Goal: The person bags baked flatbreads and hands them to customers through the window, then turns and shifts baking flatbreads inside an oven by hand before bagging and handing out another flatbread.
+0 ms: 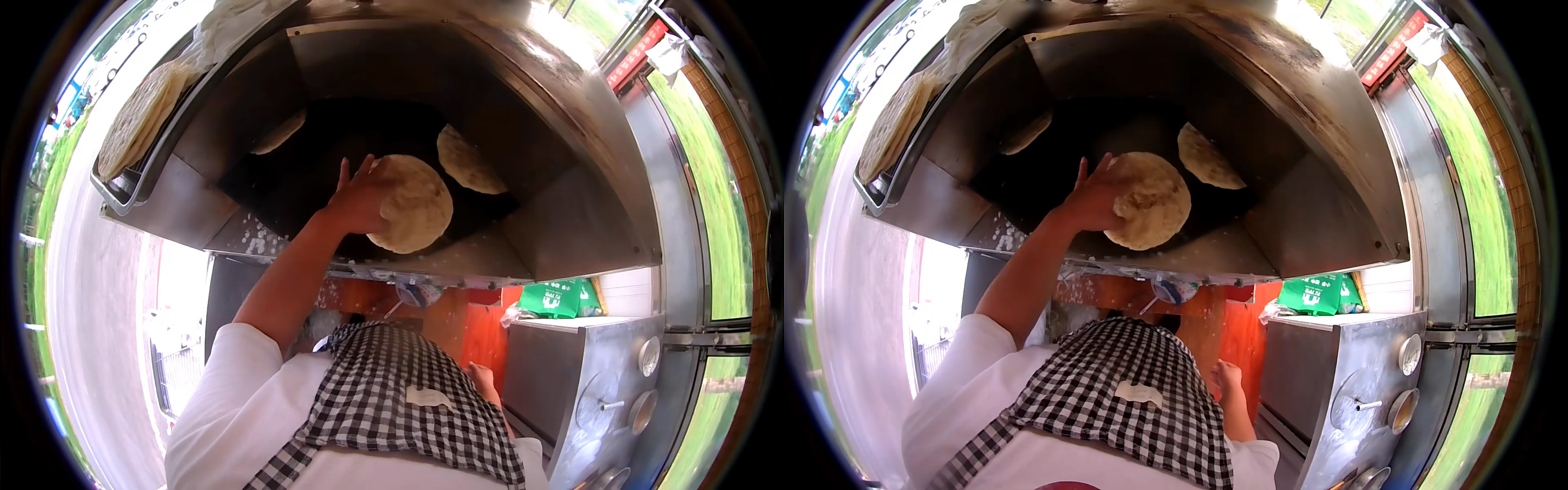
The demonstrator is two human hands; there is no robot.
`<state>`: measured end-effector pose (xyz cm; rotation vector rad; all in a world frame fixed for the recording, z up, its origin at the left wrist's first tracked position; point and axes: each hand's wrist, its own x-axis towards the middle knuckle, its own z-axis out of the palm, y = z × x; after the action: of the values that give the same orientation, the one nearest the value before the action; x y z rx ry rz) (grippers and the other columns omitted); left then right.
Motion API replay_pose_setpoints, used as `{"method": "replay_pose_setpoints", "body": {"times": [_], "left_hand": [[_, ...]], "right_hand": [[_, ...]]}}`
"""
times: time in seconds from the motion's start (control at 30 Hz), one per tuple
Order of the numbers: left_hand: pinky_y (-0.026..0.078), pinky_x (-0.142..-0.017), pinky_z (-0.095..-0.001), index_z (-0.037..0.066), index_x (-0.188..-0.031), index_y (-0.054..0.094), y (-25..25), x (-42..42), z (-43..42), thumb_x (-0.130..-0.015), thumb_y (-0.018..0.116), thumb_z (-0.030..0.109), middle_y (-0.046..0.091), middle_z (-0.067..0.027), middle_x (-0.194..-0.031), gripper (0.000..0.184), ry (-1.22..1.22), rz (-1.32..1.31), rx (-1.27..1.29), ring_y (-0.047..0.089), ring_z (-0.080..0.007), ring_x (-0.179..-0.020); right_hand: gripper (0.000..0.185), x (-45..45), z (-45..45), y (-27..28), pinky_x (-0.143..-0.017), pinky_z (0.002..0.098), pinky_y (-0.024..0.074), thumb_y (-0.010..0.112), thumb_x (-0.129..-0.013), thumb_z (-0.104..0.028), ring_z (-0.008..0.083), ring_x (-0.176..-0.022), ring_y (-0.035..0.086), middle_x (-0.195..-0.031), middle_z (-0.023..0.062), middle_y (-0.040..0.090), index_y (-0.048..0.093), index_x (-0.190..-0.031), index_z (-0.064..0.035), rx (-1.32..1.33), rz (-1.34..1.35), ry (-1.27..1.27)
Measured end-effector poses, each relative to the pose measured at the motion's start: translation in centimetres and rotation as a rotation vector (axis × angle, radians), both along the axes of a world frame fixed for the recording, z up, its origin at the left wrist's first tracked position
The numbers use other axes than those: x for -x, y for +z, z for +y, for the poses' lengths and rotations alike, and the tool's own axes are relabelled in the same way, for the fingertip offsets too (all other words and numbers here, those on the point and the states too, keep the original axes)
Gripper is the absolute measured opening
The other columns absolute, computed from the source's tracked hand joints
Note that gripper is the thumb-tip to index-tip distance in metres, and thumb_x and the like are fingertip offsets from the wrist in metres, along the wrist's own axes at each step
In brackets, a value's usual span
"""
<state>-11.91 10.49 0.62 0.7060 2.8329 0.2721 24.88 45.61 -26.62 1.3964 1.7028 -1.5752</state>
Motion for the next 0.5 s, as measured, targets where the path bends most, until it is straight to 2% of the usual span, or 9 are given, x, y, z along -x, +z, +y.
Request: {"method": "replay_pose_setpoints", "body": {"times": [0.1,0.2,0.3,0.4,0.47,0.5], "left_hand": [[0.007,-0.119,-0.0654,0.026,-0.144,0.050,1.4,0.6,1.7,-0.067,0.078,0.021,0.020,-0.0137,-0.163,0.082,-0.139,0.018,0.117,0.013,-0.0363,-0.152],[0.006,-0.119,-0.0655,0.023,-0.145,0.050,1.0,1.9,2.7,-0.071,0.077,0.013,0.019,-0.0144,-0.163,0.079,-0.184,0.128,0.254,0.012,-0.0356,-0.152],[0.003,-0.120,-0.0628,0.021,-0.140,0.055,-0.8,3.6,1.2,-0.065,0.079,0.005,0.017,-0.0129,-0.164,0.080,-0.016,0.198,0.016,0.010,-0.0333,-0.153],[0.003,-0.119,-0.0640,0.018,-0.139,0.055,0.5,4.3,1.1,-0.067,0.078,0.008,0.018,-0.0131,-0.164,0.076,0.080,0.143,0.187,0.011,-0.0333,-0.153],[0.003,-0.119,-0.0647,0.015,-0.135,0.059,0.1,4.6,1.6,-0.069,0.078,0.016,0.021,-0.0134,-0.163,0.069,0.059,0.137,0.161,0.011,-0.0338,-0.152],[0.003,-0.119,-0.0651,0.014,-0.133,0.061,0.0,4.6,1.8,-0.070,0.078,0.019,0.022,-0.0136,-0.162,0.065,0.052,0.134,0.147,0.012,-0.0340,-0.152]], "right_hand": [[0.018,-0.7,0.7,-1.4,-0.039,0.0266,0.0353,0.060,-0.096,-0.016,0.0125,-0.045,0.050,-0.064,0.0016,0.056,0.061,-0.081,-0.0054,0.007,0.026,-0.001],[0.017,-1.7,1.2,-3.2,-0.039,0.0268,0.0358,0.061,-0.096,-0.016,0.0130,-0.045,0.050,-0.064,0.0021,0.056,0.061,-0.082,-0.0052,0.100,0.051,-0.178],[0.017,-2.9,1.3,-4.4,-0.040,0.0268,0.0368,0.062,-0.096,-0.016,0.0135,-0.046,0.051,-0.064,0.0027,0.057,0.061,-0.083,-0.0050,0.148,0.076,-0.296],[0.016,-4.2,1.3,-4.0,-0.040,0.0277,0.0376,0.062,-0.095,-0.016,0.0145,-0.047,0.052,-0.065,0.0037,0.058,0.060,-0.082,-0.0058,0.144,0.055,-0.308],[0.016,-6.3,2.1,-5.8,-0.040,0.0284,0.0382,0.062,-0.095,-0.015,0.0152,-0.048,0.053,-0.066,0.0043,0.058,0.060,-0.082,-0.0057,0.041,0.153,0.003],[0.015,-6.8,2.1,-6.1,-0.040,0.0288,0.0384,0.062,-0.095,-0.015,0.0155,-0.048,0.053,-0.067,0.0046,0.058,0.060,-0.082,-0.0056,0.025,0.177,0.065]]}}
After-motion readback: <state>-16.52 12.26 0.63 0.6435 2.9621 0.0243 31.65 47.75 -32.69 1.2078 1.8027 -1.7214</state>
